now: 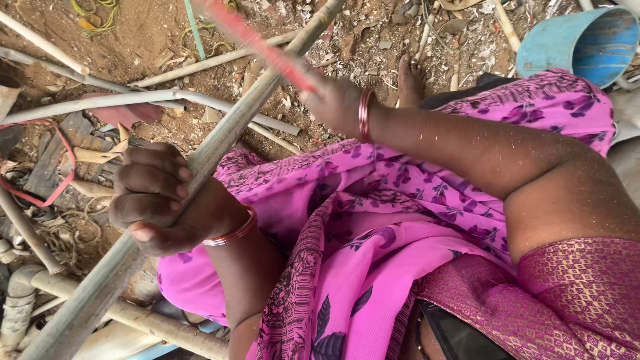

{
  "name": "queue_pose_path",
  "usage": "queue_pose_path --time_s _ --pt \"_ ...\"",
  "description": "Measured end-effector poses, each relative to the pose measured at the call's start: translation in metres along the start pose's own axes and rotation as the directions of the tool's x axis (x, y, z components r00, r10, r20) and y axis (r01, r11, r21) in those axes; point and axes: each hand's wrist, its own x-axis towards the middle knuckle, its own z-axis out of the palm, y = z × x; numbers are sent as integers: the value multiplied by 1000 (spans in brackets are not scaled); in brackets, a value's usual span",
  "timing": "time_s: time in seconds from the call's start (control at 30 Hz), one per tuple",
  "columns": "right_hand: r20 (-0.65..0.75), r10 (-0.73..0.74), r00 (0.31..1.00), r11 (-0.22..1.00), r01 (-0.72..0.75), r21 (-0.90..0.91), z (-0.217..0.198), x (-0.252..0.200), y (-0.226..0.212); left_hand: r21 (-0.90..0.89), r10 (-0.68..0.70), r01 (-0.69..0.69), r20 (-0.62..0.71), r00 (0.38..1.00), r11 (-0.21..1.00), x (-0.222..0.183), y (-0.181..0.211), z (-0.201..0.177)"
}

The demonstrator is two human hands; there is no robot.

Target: The person uses a hacksaw blade to cut a grey plastic pipe while sitting amidst a large pile of scrap PVC pipes and fittings. They hold the pipe steady with one hand and saw through it with repeated strokes of the blade, eventually severing a piece.

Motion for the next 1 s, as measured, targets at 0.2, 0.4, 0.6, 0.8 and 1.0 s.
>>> queue_pose_path --time_s 0.2,0.4,0.6,0.8,1.0 --pt "57 42 998 977 -29 -209 -28 19 14 -84 -3 18 186 982 996 3 10 9" --pt "-13 124 992 987 -124 -101 -20 38 48 -127 -24 57 244 969 990 0 10 4" --pt "-26 -21 999 993 18 -115 1 33 71 -113 -25 50 209 978 992 2 6 -1" --pt "1 25 1000 989 -25 -145 0 34 69 -22 -28 32 174 984 999 7 3 -18" --pt "104 167 980 909 -112 -402 -30 40 48 21 -86 86 -6 996 996 7 -8 -42"
